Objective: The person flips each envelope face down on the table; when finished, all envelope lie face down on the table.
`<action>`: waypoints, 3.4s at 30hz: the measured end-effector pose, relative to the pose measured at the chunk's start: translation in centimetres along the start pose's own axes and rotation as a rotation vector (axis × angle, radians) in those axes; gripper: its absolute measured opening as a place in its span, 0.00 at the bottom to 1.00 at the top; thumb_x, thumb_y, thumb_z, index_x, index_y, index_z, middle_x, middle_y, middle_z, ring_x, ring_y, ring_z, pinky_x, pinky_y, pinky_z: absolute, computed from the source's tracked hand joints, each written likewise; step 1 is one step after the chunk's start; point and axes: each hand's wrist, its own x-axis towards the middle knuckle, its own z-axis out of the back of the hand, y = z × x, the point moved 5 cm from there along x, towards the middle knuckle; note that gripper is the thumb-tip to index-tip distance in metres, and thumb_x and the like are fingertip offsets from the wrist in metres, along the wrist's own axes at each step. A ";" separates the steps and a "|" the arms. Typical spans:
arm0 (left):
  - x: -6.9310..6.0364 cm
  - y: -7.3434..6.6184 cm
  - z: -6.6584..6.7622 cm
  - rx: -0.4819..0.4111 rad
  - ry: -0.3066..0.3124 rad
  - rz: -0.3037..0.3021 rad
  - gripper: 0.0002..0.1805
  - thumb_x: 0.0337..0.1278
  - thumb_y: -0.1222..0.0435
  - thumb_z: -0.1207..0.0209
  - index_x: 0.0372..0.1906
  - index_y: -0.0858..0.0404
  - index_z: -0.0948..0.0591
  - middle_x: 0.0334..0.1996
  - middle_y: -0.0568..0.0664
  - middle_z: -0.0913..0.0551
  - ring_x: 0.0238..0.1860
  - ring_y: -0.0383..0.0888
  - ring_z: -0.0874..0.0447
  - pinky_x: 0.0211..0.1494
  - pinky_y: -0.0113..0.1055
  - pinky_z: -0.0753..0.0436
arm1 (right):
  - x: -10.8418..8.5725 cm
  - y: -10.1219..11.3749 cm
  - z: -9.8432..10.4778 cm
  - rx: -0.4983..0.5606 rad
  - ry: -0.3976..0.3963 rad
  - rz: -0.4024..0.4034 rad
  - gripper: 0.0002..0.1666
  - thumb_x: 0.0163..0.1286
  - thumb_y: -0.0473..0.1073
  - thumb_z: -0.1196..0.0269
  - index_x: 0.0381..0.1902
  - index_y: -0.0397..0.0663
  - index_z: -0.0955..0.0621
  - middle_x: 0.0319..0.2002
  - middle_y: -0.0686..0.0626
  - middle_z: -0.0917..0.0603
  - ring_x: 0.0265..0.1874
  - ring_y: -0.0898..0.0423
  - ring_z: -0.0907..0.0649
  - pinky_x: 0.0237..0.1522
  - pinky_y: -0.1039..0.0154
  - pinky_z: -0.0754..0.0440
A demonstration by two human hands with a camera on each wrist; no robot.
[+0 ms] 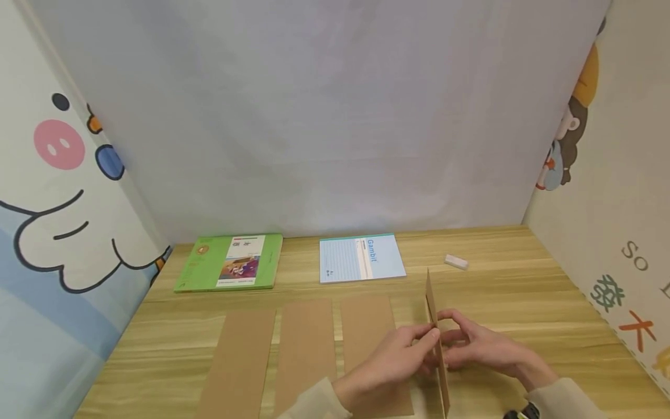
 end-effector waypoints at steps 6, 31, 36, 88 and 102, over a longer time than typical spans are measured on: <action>-0.1 -0.1 0.1 -0.077 -0.002 -0.013 0.27 0.68 0.50 0.51 0.63 0.62 0.26 0.42 0.43 0.16 0.20 0.38 0.19 0.28 0.28 0.22 | 0.1 -0.1 0.2 -0.023 0.006 0.023 0.39 0.69 0.28 0.46 0.68 0.40 0.55 0.60 0.34 0.32 0.55 0.36 0.26 0.53 0.48 0.26; -0.2 0.2 1.6 -0.335 -0.149 -0.093 0.23 0.54 0.74 0.38 0.57 0.73 0.24 0.36 0.51 0.15 0.32 0.37 0.15 0.31 0.32 0.18 | -0.8 -0.1 1.0 -0.264 -0.166 -0.026 0.40 0.66 0.34 0.39 0.68 0.34 0.47 0.52 0.30 0.30 0.43 0.39 0.20 0.41 0.49 0.21; -0.1 0.5 1.8 -0.292 -0.187 -0.080 0.24 0.50 0.75 0.35 0.56 0.73 0.23 0.33 0.49 0.15 0.29 0.35 0.17 0.30 0.27 0.19 | -0.9 0.0 1.3 -0.307 -0.200 -0.016 0.42 0.62 0.34 0.35 0.67 0.34 0.45 0.51 0.31 0.31 0.40 0.41 0.20 0.37 0.52 0.19; 1.0 3.3 1.3 0.398 -0.077 0.161 0.13 0.34 0.72 0.28 0.27 0.63 0.21 0.12 0.42 0.28 0.12 0.36 0.32 0.16 0.26 0.30 | -0.8 0.2 2.3 -0.533 -0.306 -0.057 0.47 0.48 0.36 0.25 0.61 0.25 0.37 0.44 0.33 0.31 0.26 0.54 0.21 0.27 0.61 0.19; 1.1 3.6 1.2 0.290 -0.041 0.231 0.14 0.37 0.65 0.25 0.24 0.61 0.22 0.07 0.42 0.26 0.09 0.38 0.28 0.19 0.27 0.28 | -0.8 0.0 2.7 -0.690 -0.386 -0.095 0.47 0.44 0.41 0.23 0.59 0.29 0.33 0.40 0.40 0.27 0.30 0.52 0.23 0.28 0.60 0.21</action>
